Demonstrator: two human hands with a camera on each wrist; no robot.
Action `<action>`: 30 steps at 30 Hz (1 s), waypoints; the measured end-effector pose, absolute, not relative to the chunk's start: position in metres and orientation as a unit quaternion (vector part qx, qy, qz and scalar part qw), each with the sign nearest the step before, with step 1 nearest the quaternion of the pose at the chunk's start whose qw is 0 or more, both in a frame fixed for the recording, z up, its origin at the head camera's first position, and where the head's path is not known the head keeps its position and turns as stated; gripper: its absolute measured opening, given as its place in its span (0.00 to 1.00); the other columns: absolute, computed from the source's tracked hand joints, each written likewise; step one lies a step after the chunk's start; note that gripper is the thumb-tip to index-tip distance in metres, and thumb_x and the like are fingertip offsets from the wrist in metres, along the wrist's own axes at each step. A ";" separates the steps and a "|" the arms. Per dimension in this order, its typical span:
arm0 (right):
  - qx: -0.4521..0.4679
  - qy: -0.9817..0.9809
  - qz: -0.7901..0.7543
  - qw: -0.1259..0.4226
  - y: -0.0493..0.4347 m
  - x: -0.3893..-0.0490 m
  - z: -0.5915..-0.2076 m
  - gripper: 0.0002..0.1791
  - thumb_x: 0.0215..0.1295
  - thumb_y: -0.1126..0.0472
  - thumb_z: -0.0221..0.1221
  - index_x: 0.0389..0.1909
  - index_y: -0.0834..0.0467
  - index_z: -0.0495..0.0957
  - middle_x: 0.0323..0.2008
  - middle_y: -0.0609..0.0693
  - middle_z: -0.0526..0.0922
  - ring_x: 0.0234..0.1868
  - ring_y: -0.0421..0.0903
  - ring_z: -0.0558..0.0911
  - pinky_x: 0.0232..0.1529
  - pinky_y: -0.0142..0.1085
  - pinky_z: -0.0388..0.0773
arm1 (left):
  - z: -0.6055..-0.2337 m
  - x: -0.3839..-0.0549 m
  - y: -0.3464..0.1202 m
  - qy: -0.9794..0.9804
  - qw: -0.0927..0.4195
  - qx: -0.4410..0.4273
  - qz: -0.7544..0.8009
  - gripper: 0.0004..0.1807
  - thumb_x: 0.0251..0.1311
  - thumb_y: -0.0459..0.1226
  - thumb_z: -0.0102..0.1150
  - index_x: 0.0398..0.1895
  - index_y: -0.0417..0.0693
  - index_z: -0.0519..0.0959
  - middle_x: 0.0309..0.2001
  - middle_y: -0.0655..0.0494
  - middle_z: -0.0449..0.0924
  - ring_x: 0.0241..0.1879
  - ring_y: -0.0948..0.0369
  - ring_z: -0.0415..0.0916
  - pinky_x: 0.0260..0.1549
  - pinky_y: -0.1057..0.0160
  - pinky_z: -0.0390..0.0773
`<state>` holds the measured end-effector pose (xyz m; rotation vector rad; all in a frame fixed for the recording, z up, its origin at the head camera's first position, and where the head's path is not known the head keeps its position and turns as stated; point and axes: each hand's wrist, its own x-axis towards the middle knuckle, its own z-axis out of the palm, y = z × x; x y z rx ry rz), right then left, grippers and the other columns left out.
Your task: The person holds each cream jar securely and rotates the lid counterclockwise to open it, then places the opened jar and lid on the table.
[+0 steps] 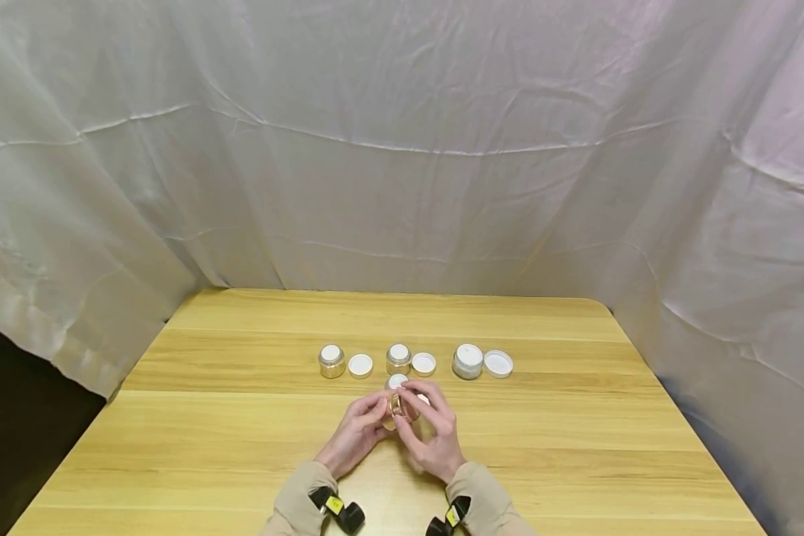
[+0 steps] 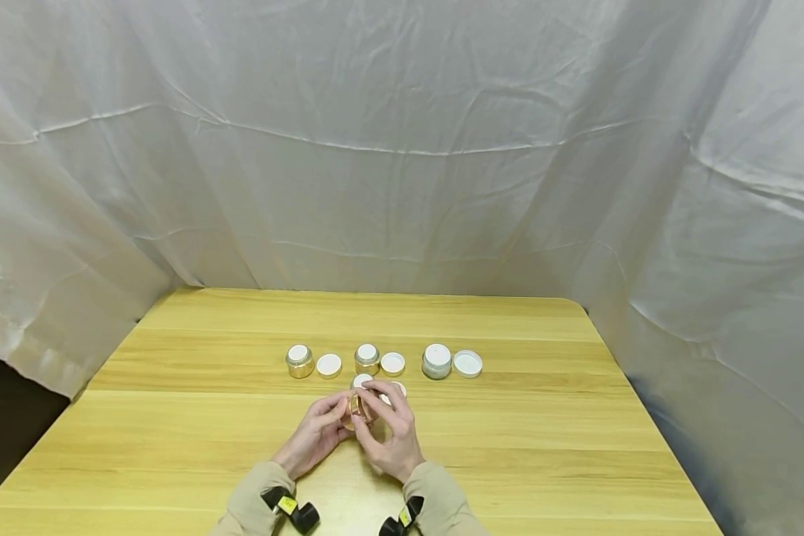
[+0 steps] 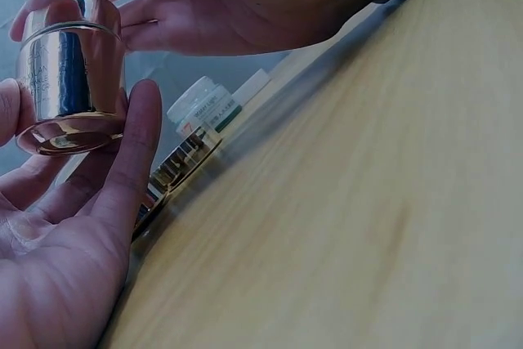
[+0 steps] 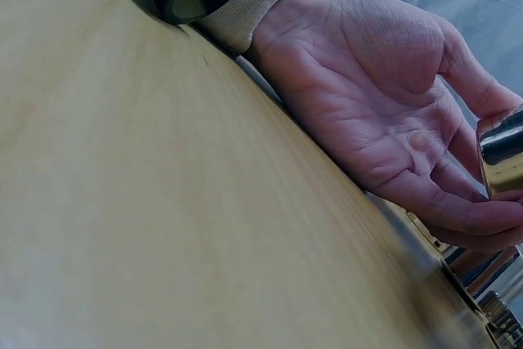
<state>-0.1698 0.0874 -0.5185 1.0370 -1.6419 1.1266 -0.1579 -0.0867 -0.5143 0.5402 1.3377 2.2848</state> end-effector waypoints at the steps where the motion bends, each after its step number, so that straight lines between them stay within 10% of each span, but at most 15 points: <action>1: 0.411 -0.662 0.450 0.436 0.087 -0.170 -0.519 0.19 0.63 0.63 0.65 0.48 0.75 0.80 0.45 0.70 0.79 0.46 0.58 0.80 0.53 0.38 0.82 | -0.514 -0.158 -0.087 0.484 0.218 0.195 0.825 0.15 0.79 0.39 0.42 0.57 0.60 0.77 0.54 0.65 0.81 0.52 0.68 0.80 0.57 0.65 0.81; 30: 0.391 -0.659 0.456 0.453 0.087 -0.169 -0.517 0.17 0.63 0.63 0.67 0.45 0.74 0.82 0.41 0.68 0.81 0.42 0.57 0.81 0.52 0.34 0.83 | -0.514 -0.158 -0.086 0.475 0.219 0.205 0.827 0.14 0.79 0.38 0.42 0.55 0.58 0.77 0.52 0.65 0.81 0.52 0.69 0.80 0.54 0.67 0.81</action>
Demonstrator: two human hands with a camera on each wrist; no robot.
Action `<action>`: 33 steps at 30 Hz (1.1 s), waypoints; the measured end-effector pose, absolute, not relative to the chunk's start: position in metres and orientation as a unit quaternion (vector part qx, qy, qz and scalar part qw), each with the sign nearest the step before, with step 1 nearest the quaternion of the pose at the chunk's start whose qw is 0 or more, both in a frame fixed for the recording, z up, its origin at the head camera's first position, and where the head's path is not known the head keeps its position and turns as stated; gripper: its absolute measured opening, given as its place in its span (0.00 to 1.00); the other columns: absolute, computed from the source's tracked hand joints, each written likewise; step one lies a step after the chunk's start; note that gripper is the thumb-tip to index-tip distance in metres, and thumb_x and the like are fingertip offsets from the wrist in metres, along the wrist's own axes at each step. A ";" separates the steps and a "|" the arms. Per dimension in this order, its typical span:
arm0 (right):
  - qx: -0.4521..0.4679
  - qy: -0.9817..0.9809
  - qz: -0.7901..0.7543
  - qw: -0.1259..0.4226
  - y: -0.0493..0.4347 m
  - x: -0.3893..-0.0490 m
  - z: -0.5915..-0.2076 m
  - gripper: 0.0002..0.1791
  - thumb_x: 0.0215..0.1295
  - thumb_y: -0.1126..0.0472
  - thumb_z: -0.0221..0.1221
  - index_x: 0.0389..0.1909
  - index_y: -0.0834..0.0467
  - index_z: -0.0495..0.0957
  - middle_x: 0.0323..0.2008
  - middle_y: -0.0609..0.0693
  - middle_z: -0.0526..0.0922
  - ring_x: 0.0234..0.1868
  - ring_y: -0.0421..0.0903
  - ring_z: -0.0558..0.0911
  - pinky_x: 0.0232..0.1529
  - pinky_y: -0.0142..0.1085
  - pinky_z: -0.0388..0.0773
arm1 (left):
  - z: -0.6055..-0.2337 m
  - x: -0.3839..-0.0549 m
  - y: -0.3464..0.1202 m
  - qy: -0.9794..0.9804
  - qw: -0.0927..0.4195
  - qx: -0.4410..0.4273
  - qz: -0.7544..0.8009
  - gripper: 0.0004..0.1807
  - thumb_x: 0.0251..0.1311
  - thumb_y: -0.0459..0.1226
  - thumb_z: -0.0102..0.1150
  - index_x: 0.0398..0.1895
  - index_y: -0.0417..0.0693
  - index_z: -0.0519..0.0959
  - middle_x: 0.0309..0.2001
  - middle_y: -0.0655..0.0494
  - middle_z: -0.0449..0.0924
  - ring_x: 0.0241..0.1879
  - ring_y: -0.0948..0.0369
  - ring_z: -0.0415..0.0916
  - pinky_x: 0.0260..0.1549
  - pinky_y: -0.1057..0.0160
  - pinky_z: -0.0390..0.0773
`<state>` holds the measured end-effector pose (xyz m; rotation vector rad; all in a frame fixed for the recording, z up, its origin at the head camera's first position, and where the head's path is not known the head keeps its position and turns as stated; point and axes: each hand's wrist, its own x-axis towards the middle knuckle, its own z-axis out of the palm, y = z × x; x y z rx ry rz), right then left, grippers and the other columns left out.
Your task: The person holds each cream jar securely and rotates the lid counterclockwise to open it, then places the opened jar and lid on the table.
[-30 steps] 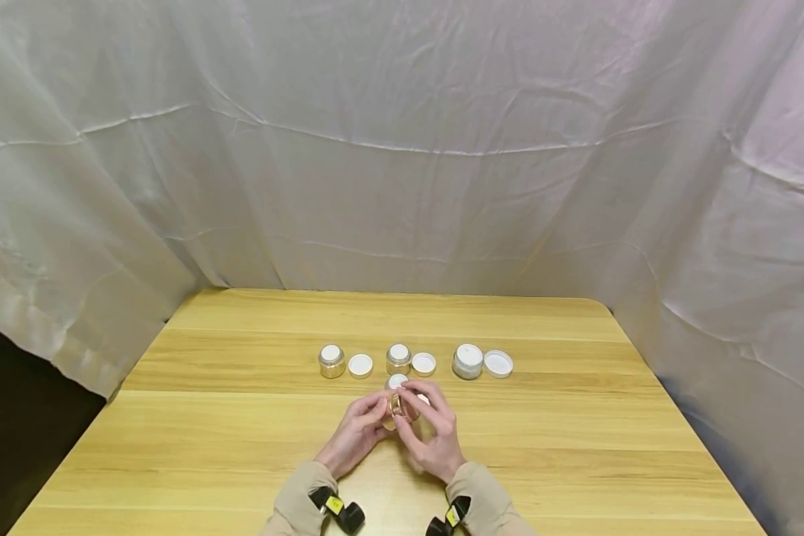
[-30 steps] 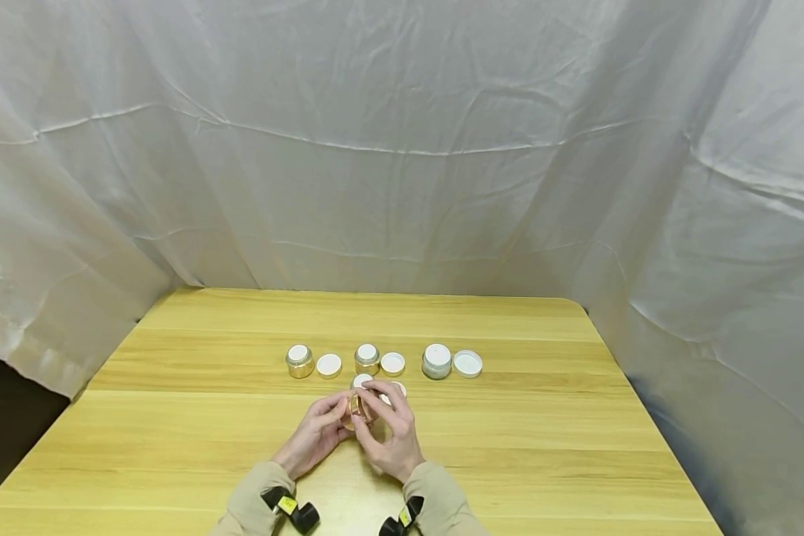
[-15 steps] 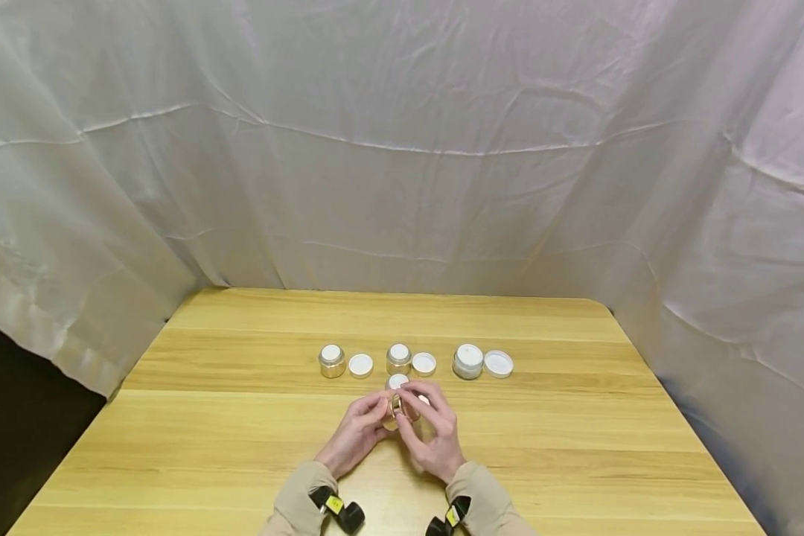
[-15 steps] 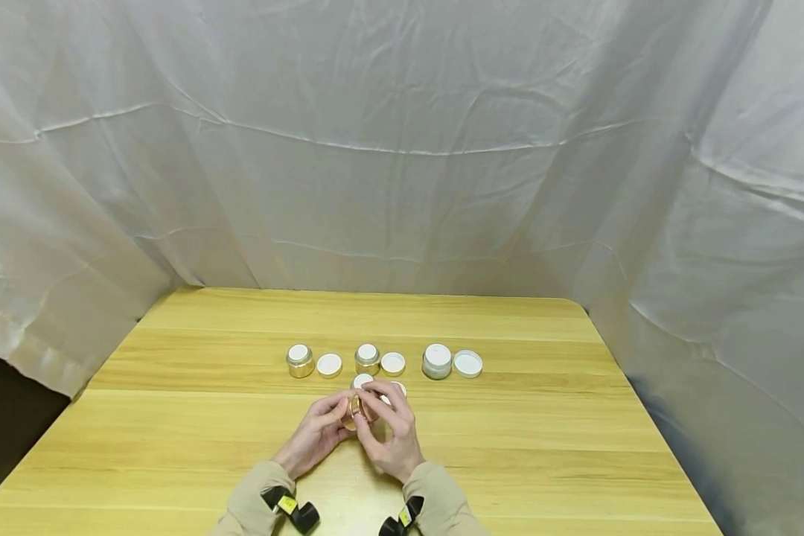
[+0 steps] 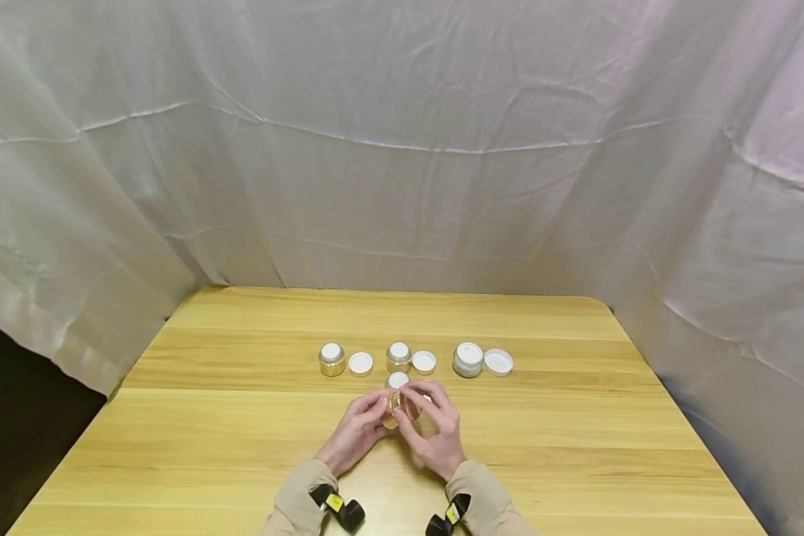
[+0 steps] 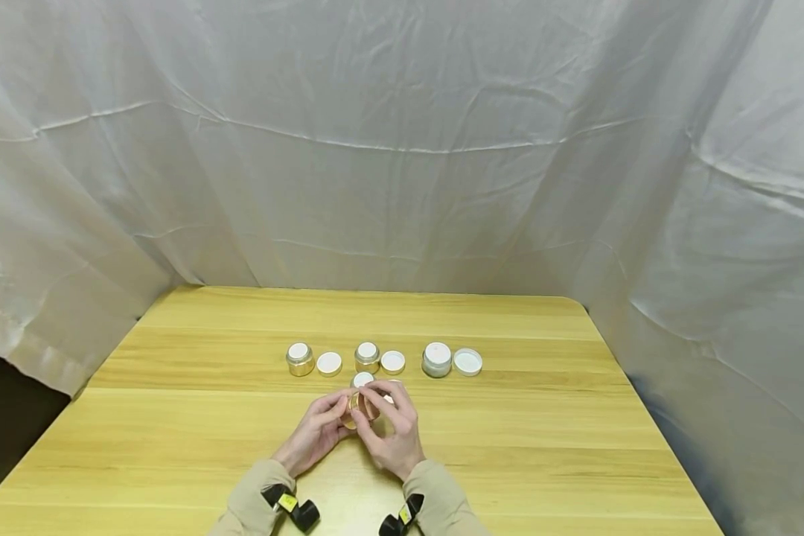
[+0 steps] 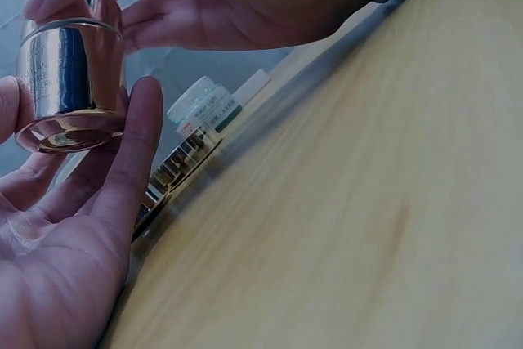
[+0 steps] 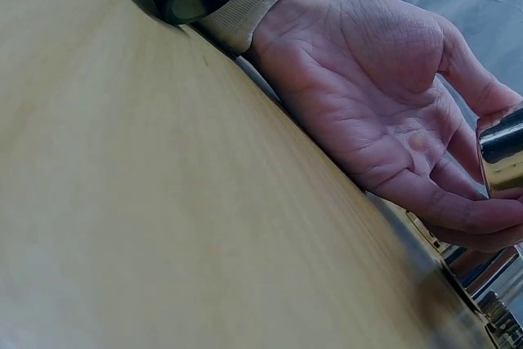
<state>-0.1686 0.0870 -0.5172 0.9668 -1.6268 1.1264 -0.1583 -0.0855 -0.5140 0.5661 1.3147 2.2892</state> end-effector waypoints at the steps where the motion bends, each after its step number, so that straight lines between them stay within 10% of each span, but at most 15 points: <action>1: 0.399 -0.657 0.457 0.448 0.087 -0.169 -0.517 0.16 0.61 0.65 0.66 0.45 0.74 0.82 0.41 0.68 0.81 0.42 0.57 0.81 0.51 0.35 0.83 | -0.514 -0.158 -0.085 0.475 0.218 0.204 0.828 0.14 0.78 0.38 0.42 0.55 0.58 0.77 0.51 0.65 0.82 0.51 0.69 0.80 0.53 0.67 0.81; 12: 0.368 -0.686 0.440 0.447 0.087 -0.165 -0.515 0.24 0.68 0.52 0.64 0.48 0.72 0.81 0.44 0.66 0.81 0.45 0.55 0.80 0.56 0.33 0.80 | -0.514 -0.159 -0.086 0.481 0.226 0.197 0.824 0.13 0.78 0.39 0.42 0.56 0.57 0.76 0.50 0.64 0.82 0.47 0.69 0.80 0.51 0.69 0.81; 22: 0.417 -0.664 0.457 0.420 0.087 -0.168 -0.520 0.18 0.58 0.69 0.64 0.49 0.74 0.80 0.45 0.69 0.80 0.47 0.58 0.78 0.54 0.40 0.81 | -0.514 -0.158 -0.086 0.477 0.225 0.211 0.823 0.15 0.79 0.38 0.40 0.56 0.59 0.78 0.51 0.64 0.82 0.51 0.68 0.81 0.52 0.67 0.82; 33: 0.362 -0.686 0.440 0.452 0.087 -0.166 -0.517 0.23 0.69 0.52 0.64 0.48 0.72 0.82 0.44 0.66 0.81 0.44 0.54 0.79 0.51 0.33 0.80 | -0.514 -0.158 -0.086 0.480 0.225 0.199 0.824 0.13 0.78 0.39 0.42 0.56 0.57 0.76 0.48 0.64 0.81 0.48 0.69 0.80 0.52 0.68 0.81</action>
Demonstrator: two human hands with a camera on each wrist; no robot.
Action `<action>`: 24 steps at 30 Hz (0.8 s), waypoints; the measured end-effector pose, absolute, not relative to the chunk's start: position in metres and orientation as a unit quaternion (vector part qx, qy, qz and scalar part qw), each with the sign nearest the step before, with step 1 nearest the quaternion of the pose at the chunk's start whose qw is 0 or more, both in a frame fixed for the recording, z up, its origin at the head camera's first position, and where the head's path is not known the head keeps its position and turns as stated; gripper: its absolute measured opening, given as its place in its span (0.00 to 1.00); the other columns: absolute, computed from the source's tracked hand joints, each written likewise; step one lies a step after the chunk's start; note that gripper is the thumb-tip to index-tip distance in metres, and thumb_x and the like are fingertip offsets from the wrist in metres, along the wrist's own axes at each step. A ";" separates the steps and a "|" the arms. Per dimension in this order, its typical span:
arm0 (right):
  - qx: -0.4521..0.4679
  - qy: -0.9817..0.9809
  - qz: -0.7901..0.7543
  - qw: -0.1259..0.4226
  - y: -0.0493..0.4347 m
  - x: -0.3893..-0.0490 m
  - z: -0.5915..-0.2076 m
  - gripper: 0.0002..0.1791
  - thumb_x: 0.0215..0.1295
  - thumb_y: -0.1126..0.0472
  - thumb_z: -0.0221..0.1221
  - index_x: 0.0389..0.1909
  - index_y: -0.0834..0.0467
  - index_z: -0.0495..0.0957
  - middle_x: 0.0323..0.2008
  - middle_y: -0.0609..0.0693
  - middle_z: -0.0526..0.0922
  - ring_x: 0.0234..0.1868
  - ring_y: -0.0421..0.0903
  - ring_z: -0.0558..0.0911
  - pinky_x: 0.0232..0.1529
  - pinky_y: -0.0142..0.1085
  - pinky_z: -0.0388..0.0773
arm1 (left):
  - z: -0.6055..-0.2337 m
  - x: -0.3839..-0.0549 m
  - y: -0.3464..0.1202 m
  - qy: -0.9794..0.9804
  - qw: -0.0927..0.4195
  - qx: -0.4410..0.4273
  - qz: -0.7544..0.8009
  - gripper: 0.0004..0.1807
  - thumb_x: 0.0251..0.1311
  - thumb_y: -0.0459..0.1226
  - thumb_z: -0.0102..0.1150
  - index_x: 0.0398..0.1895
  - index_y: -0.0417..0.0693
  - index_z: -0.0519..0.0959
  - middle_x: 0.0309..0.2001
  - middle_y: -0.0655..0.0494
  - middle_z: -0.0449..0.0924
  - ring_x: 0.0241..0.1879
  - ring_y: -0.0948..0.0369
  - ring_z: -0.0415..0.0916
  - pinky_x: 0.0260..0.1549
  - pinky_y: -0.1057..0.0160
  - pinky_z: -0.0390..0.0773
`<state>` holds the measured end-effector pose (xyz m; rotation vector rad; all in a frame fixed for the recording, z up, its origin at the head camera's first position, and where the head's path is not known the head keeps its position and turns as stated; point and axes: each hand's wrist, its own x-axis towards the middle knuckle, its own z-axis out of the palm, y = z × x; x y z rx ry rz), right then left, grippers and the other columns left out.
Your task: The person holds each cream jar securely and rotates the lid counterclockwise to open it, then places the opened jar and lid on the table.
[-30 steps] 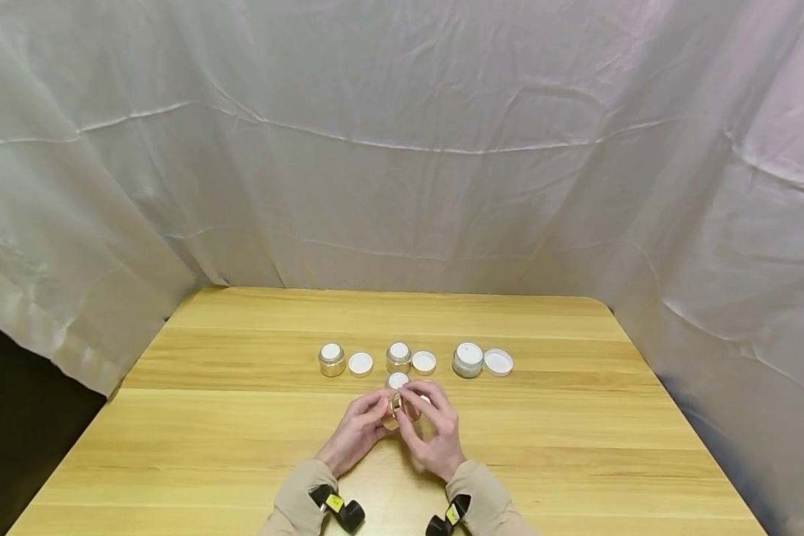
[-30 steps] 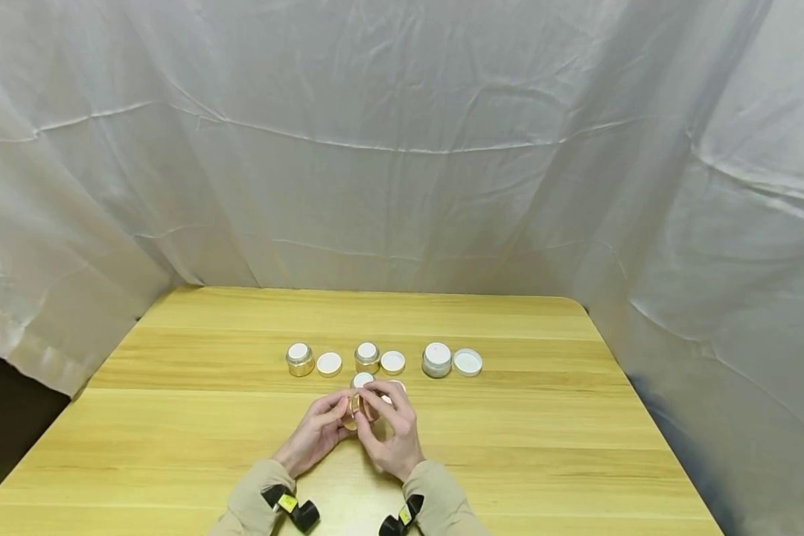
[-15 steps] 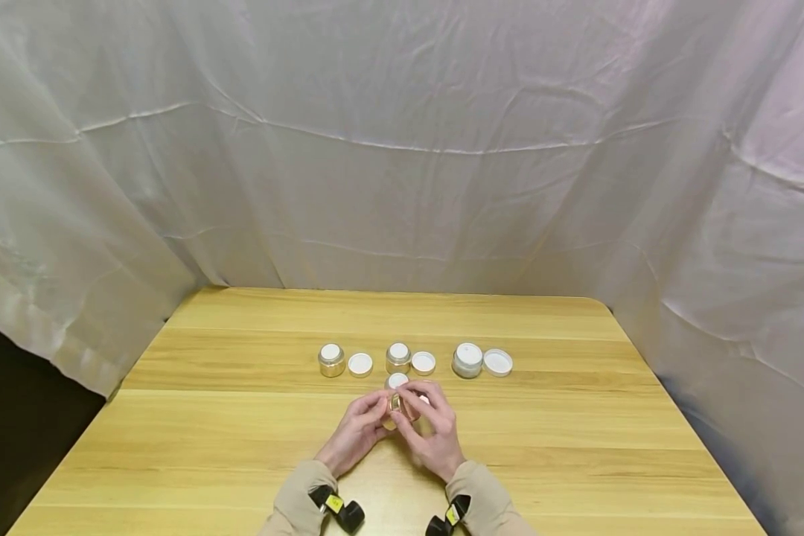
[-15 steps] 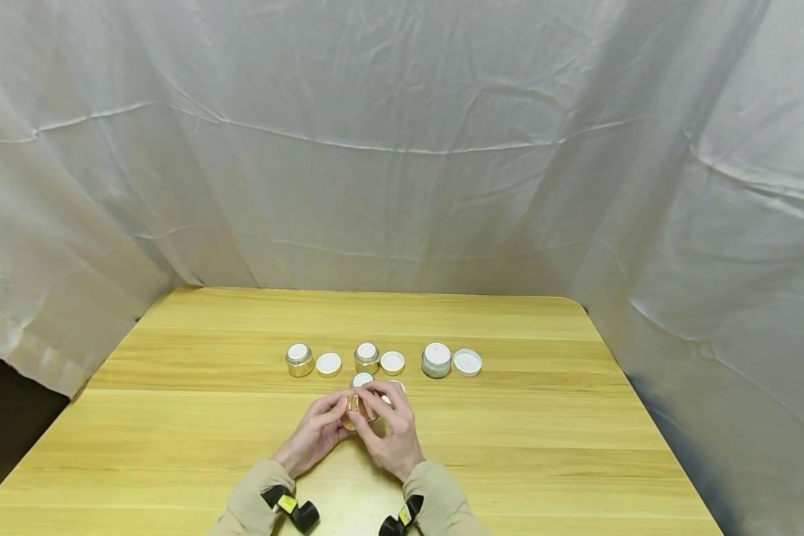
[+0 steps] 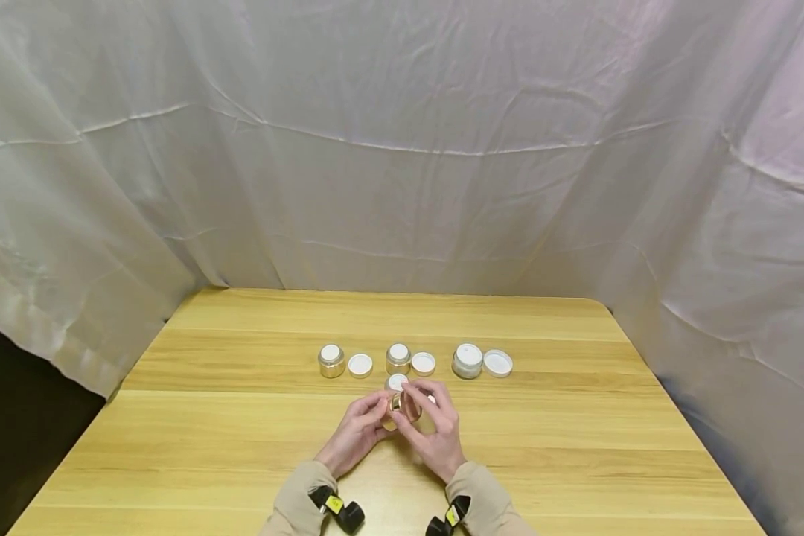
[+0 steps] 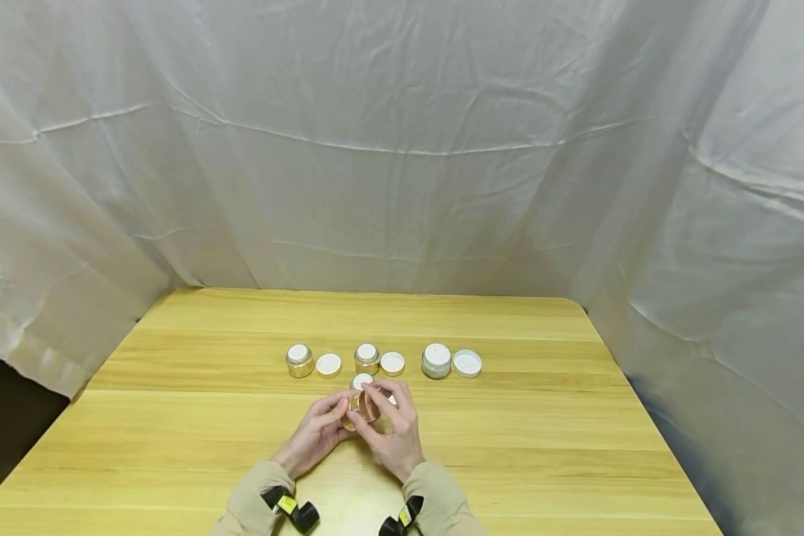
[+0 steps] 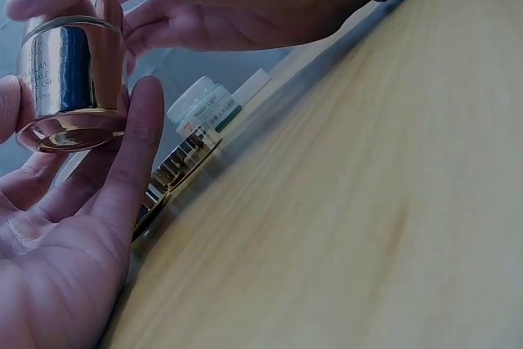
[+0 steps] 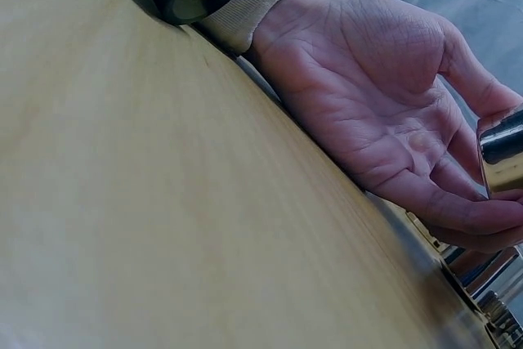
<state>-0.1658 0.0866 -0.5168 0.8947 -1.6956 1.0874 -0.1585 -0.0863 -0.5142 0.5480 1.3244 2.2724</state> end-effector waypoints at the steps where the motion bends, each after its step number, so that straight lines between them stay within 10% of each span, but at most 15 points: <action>1: 0.369 -0.681 0.441 0.452 0.087 -0.167 -0.517 0.22 0.68 0.54 0.64 0.47 0.72 0.82 0.43 0.66 0.81 0.44 0.55 0.79 0.50 0.34 0.80 | -0.514 -0.158 -0.086 0.479 0.225 0.200 0.824 0.13 0.78 0.39 0.42 0.55 0.58 0.77 0.47 0.65 0.80 0.48 0.69 0.80 0.52 0.68 0.81; 7: 0.414 -0.659 0.450 0.438 0.087 -0.169 -0.520 0.17 0.62 0.66 0.64 0.47 0.74 0.81 0.43 0.70 0.79 0.44 0.57 0.79 0.48 0.38 0.82 | -0.514 -0.158 -0.087 0.475 0.224 0.210 0.824 0.15 0.79 0.39 0.41 0.56 0.59 0.78 0.50 0.65 0.82 0.51 0.68 0.81 0.52 0.67 0.82; 17: 0.354 -0.703 0.435 0.436 0.087 -0.164 -0.518 0.27 0.70 0.48 0.61 0.53 0.70 0.80 0.47 0.65 0.80 0.47 0.54 0.78 0.55 0.31 0.77 | -0.513 -0.159 -0.088 0.476 0.231 0.202 0.824 0.14 0.78 0.38 0.42 0.57 0.58 0.76 0.50 0.63 0.82 0.48 0.69 0.80 0.53 0.68 0.81; 24: 0.376 -0.692 0.438 0.434 0.087 -0.167 -0.520 0.23 0.70 0.54 0.63 0.51 0.72 0.81 0.45 0.65 0.80 0.44 0.53 0.78 0.49 0.34 0.79 | -0.514 -0.159 -0.087 0.474 0.225 0.209 0.825 0.15 0.79 0.38 0.40 0.56 0.59 0.77 0.49 0.65 0.82 0.49 0.69 0.81 0.53 0.67 0.81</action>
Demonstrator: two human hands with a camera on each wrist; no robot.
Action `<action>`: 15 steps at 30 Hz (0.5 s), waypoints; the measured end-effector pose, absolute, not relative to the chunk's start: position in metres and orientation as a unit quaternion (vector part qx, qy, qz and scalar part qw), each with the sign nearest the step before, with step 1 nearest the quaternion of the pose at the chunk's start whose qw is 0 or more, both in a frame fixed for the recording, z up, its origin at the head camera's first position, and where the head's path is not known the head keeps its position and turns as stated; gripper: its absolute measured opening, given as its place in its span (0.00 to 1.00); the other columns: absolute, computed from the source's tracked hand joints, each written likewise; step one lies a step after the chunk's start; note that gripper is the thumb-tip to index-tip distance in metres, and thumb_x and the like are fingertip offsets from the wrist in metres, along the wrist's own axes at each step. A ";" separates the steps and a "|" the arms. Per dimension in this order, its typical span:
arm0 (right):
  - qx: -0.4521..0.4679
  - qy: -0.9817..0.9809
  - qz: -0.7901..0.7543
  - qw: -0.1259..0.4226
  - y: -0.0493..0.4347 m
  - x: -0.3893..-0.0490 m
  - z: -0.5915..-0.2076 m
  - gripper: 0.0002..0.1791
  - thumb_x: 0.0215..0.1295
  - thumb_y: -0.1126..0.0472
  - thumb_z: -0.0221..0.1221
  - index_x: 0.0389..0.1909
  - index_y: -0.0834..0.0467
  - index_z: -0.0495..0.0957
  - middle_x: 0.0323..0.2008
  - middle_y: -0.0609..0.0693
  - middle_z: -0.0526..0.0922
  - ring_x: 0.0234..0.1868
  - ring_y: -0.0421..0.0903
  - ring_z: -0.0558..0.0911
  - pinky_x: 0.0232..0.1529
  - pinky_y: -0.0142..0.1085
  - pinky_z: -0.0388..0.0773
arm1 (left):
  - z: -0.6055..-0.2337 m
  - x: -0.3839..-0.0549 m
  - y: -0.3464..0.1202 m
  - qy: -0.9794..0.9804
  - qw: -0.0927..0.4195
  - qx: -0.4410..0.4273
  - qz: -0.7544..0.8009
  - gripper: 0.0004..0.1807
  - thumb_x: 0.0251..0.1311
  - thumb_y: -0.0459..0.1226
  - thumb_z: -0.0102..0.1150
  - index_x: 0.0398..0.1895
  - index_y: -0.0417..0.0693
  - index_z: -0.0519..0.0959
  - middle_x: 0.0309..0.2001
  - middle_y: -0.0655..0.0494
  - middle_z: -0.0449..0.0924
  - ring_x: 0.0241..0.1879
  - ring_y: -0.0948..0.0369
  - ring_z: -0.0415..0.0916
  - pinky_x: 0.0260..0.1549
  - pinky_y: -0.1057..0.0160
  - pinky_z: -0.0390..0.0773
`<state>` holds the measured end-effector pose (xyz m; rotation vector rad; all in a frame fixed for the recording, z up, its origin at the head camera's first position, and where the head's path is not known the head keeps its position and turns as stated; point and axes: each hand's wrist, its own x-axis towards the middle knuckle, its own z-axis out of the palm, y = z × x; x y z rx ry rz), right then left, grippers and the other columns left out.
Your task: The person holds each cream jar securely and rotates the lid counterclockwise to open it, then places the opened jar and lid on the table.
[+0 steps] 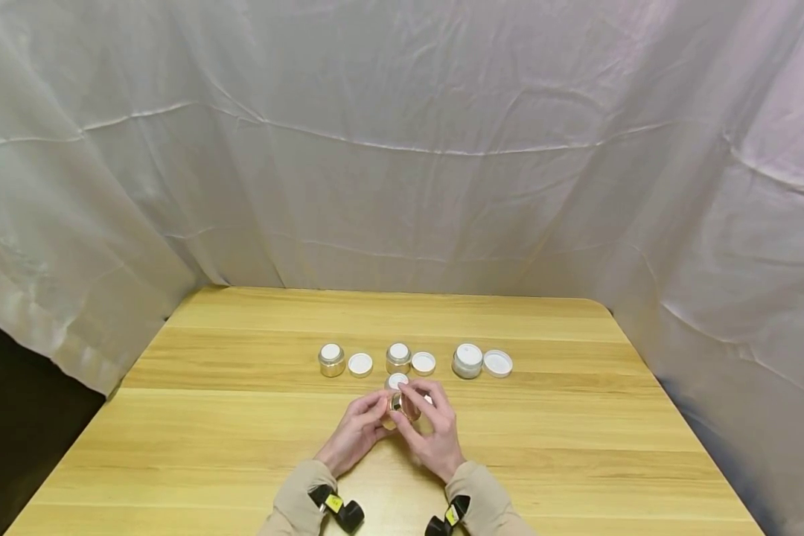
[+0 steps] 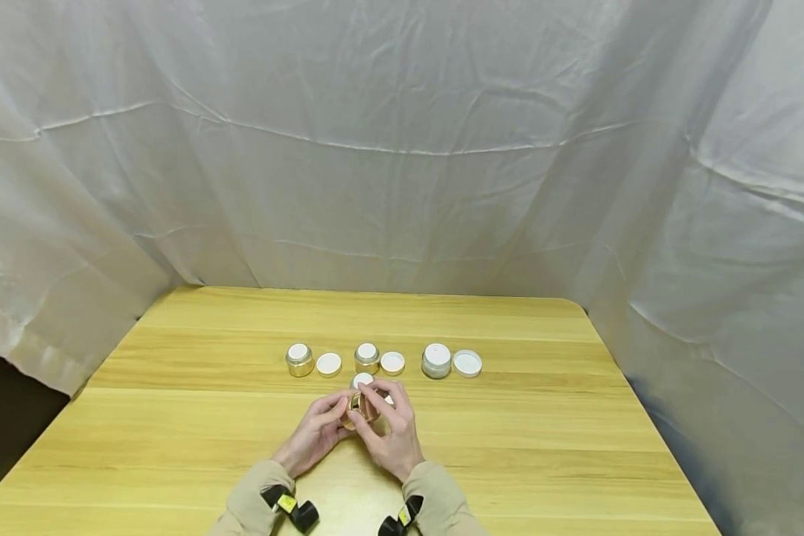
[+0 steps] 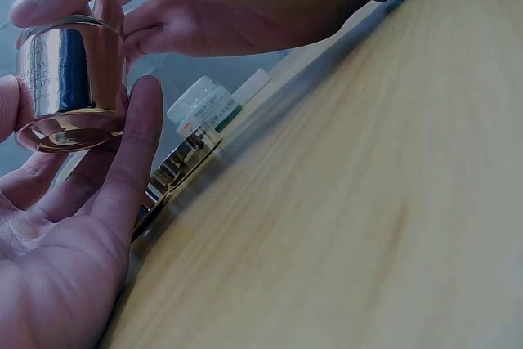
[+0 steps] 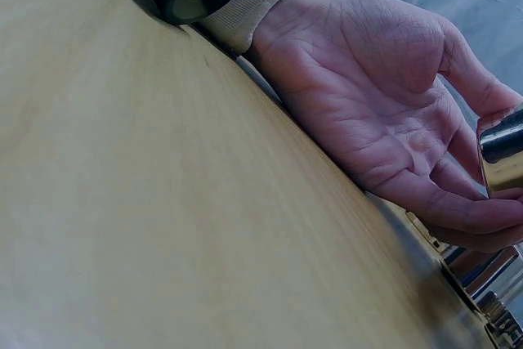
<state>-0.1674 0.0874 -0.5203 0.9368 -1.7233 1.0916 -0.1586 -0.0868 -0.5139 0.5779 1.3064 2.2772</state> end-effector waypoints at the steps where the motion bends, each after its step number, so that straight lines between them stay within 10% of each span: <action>1: 0.385 -0.687 0.440 0.432 0.088 -0.168 -0.521 0.21 0.69 0.57 0.63 0.51 0.72 0.81 0.45 0.65 0.80 0.44 0.53 0.78 0.48 0.35 0.79 | -0.514 -0.158 -0.087 0.474 0.224 0.210 0.825 0.15 0.79 0.38 0.40 0.56 0.59 0.78 0.49 0.65 0.82 0.49 0.69 0.81 0.53 0.67 0.82; 6: 0.408 -0.680 0.447 0.414 0.088 -0.168 -0.519 0.22 0.58 0.68 0.64 0.53 0.73 0.79 0.46 0.68 0.79 0.46 0.55 0.77 0.48 0.42 0.79 | -0.513 -0.159 -0.086 0.479 0.223 0.209 0.823 0.16 0.79 0.38 0.40 0.56 0.60 0.78 0.50 0.64 0.83 0.51 0.68 0.81 0.53 0.66 0.82; 15: 0.322 -0.741 0.435 0.397 0.088 -0.162 -0.518 0.29 0.71 0.46 0.60 0.58 0.67 0.79 0.48 0.59 0.80 0.48 0.50 0.75 0.50 0.32 0.74 | -0.512 -0.159 -0.087 0.477 0.227 0.205 0.824 0.15 0.79 0.38 0.41 0.58 0.57 0.76 0.53 0.63 0.81 0.51 0.68 0.80 0.56 0.66 0.81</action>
